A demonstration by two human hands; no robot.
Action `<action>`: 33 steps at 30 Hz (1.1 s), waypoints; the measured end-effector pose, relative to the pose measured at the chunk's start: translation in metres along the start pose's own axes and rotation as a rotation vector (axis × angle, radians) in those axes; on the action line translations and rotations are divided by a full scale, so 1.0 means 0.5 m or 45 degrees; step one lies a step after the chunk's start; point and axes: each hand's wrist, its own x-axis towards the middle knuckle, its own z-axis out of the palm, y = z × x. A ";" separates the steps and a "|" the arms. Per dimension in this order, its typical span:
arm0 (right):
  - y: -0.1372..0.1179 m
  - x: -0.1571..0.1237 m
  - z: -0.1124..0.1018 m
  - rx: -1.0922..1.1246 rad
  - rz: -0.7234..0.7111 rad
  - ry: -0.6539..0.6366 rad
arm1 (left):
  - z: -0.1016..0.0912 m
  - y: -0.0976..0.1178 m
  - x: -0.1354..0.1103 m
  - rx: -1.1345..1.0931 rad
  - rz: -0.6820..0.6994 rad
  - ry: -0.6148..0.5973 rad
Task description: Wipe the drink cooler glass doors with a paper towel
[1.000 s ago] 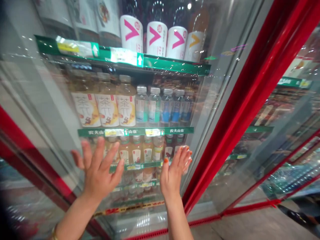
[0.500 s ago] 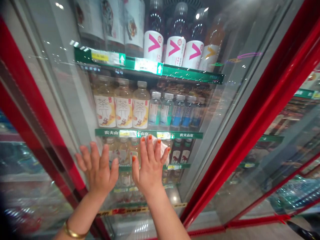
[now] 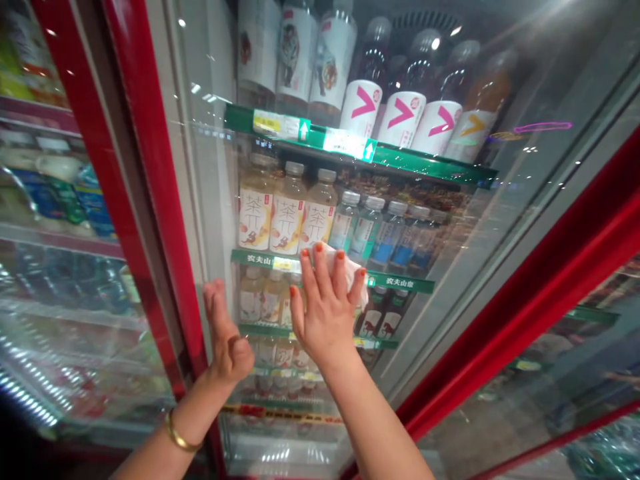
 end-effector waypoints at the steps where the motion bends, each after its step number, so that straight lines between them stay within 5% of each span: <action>1: -0.020 0.016 0.007 0.006 -0.073 -0.017 | 0.002 -0.001 -0.003 -0.059 -0.030 0.038; 6: -0.078 -0.023 0.032 0.097 -0.500 -0.180 | -0.012 -0.009 -0.021 -0.112 -0.079 0.110; 10: -0.029 -0.065 0.020 0.022 -0.297 -0.104 | -0.038 -0.004 -0.028 -0.020 -0.062 -0.035; 14: -0.052 0.010 0.022 -0.035 -0.048 -0.018 | -0.051 0.009 -0.025 -0.051 -0.109 -0.007; 17: -0.132 0.043 0.048 0.040 -0.257 -0.099 | -0.062 0.013 -0.022 -0.067 -0.154 0.024; 20: -0.178 -0.011 0.071 0.101 -0.491 -0.164 | -0.080 0.009 -0.012 -0.023 -0.085 -0.014; 22: -0.158 -0.074 0.074 0.062 -0.467 -0.175 | -0.091 0.005 0.001 0.049 -0.014 -0.080; 25: -0.061 -0.129 0.056 -0.068 -0.173 -0.094 | -0.090 0.011 0.034 0.207 0.115 -0.197; 29: 0.072 -0.074 0.021 -0.123 0.340 0.134 | -0.046 0.039 0.091 0.397 0.206 -0.203; 33: 0.092 -0.026 0.013 -0.081 0.425 0.205 | 0.005 0.054 0.120 0.579 0.152 -0.152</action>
